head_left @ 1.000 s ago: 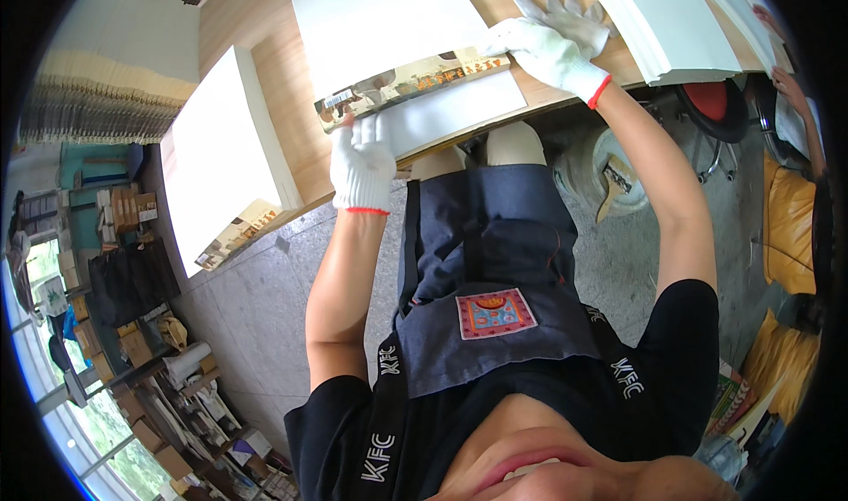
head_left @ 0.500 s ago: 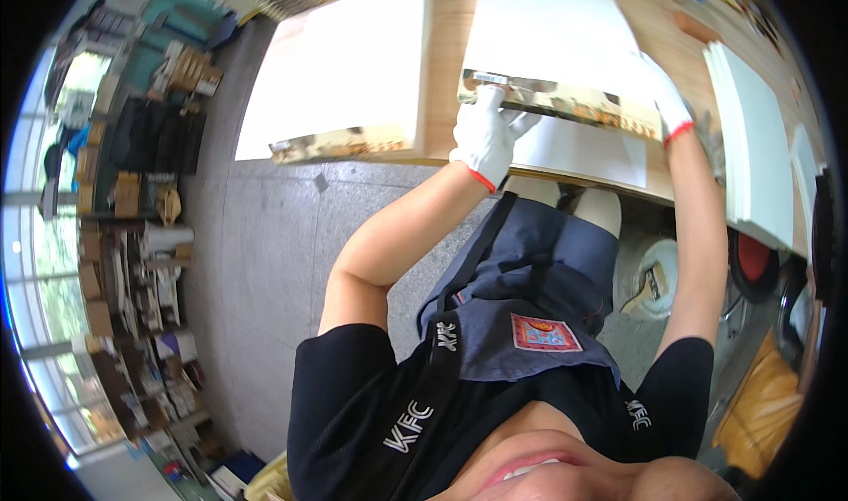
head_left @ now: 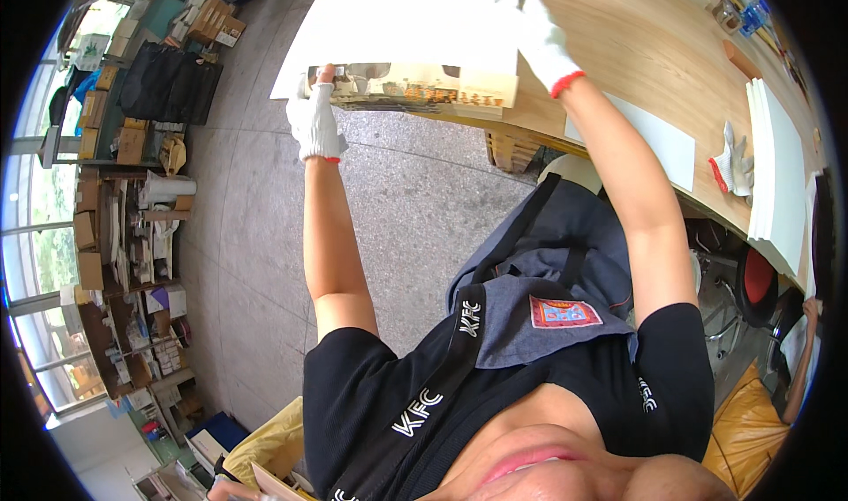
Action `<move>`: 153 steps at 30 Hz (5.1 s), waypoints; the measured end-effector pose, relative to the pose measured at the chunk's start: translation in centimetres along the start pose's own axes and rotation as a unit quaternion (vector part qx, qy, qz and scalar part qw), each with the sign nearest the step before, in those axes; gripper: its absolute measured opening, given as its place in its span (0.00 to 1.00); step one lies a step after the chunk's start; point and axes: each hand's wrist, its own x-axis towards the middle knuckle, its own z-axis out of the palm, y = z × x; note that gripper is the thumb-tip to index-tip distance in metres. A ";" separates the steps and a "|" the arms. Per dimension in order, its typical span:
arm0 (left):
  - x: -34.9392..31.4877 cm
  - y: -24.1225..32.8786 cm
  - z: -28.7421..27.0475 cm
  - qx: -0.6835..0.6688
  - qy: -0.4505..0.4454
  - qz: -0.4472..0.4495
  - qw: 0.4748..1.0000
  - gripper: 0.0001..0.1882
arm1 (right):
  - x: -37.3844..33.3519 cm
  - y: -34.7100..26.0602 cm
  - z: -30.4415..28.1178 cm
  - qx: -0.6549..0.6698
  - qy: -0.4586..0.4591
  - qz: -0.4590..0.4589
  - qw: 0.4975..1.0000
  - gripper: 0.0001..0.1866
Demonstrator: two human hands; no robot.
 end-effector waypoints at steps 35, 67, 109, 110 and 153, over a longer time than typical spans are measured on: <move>-18.1 16.5 26.1 -0.210 -0.572 0.113 0.785 0.31 | -20.9 -6.5 -10.3 -0.437 0.044 -0.150 0.886 0.25; -36.5 27.4 51.5 -0.264 -0.548 -0.540 0.582 0.19 | -38.8 -12.4 -22.9 -0.287 0.150 0.055 0.944 0.18; -12.9 1.5 21.6 0.259 -0.307 0.246 0.882 0.38 | -20.7 -14.3 -24.8 -0.785 0.152 -0.046 0.599 0.40; -13.0 1.5 21.7 0.237 -0.315 0.245 0.886 0.37 | -21.2 -13.4 -25.0 -0.790 0.147 -0.032 0.594 0.39; -12.6 2.2 20.1 0.290 -0.385 0.292 0.826 0.40 | -23.8 -12.3 -25.4 -0.791 0.090 -0.084 0.600 0.47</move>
